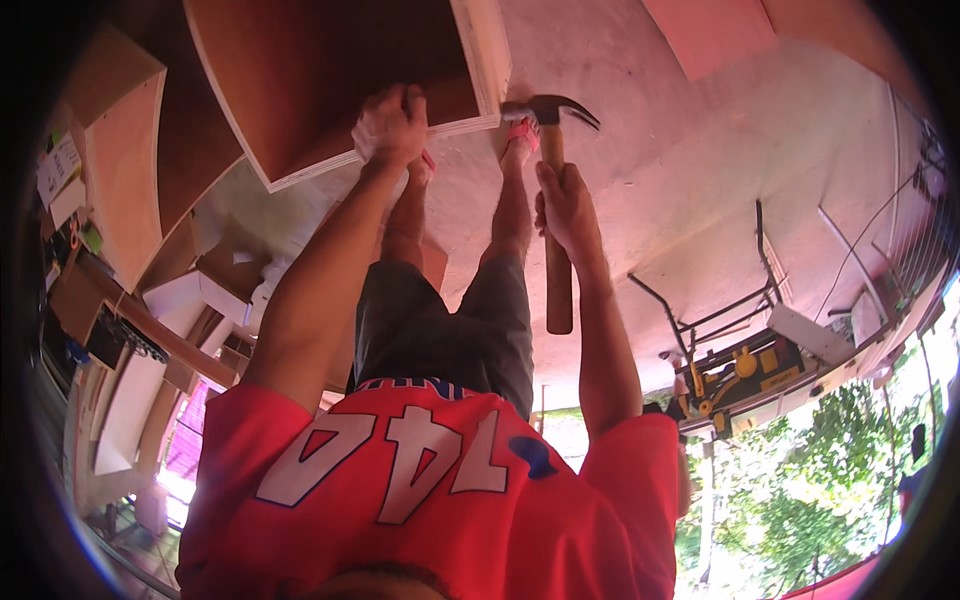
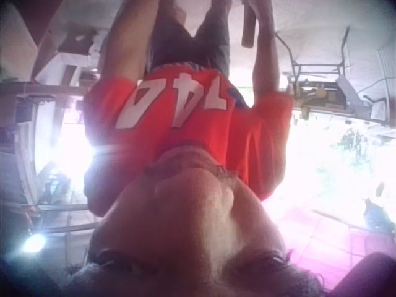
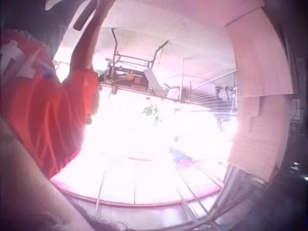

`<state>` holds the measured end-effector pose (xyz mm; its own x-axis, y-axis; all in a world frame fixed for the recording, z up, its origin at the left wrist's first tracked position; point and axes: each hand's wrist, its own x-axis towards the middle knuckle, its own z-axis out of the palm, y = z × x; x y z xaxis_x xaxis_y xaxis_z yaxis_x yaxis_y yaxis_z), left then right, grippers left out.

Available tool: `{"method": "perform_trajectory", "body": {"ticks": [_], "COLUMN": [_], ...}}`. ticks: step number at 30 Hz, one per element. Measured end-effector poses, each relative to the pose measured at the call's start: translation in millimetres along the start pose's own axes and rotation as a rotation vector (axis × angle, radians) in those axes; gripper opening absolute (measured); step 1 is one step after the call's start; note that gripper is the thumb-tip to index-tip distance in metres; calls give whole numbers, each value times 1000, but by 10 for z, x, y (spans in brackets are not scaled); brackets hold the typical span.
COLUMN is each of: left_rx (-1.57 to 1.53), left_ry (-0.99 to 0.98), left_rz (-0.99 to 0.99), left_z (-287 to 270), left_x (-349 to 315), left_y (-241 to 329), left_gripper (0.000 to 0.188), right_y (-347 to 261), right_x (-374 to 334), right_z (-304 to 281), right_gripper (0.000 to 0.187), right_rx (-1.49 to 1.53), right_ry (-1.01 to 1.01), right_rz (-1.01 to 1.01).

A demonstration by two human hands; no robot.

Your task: The person measures the interior of a wooden speaker box with a tape measure, then uses a hammer to fit a wooden panel into the box. The person also measures a circular cutout on a separate wooden panel.

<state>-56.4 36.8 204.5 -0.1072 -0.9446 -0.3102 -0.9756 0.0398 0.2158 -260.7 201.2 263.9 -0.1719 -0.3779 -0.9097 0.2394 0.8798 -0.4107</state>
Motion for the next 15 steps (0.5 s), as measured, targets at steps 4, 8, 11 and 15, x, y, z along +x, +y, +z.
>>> {"method": "perform_trajectory", "body": {"ticks": [4,8,11,15], "left_rx": [-35,-36,-42,26], "left_ry": [-5,22,57,69], "left_rz": [8,14,1,12], "left_z": [-13,2,30,77], "left_x": [14,-8,-24,-3], "left_y": [-14,-28,-36,-49], "left_gripper": [26,26,25,26], "right_y": [201,320,315,268], "right_x": [94,202,435,982], "right_z": [-66,-135,-226,-292], "right_gripper": [42,44,41,37], "right_rx": [3,15,38,52], "right_ry": [32,74,75,127], "right_rz": [25,19,6,-6]}}
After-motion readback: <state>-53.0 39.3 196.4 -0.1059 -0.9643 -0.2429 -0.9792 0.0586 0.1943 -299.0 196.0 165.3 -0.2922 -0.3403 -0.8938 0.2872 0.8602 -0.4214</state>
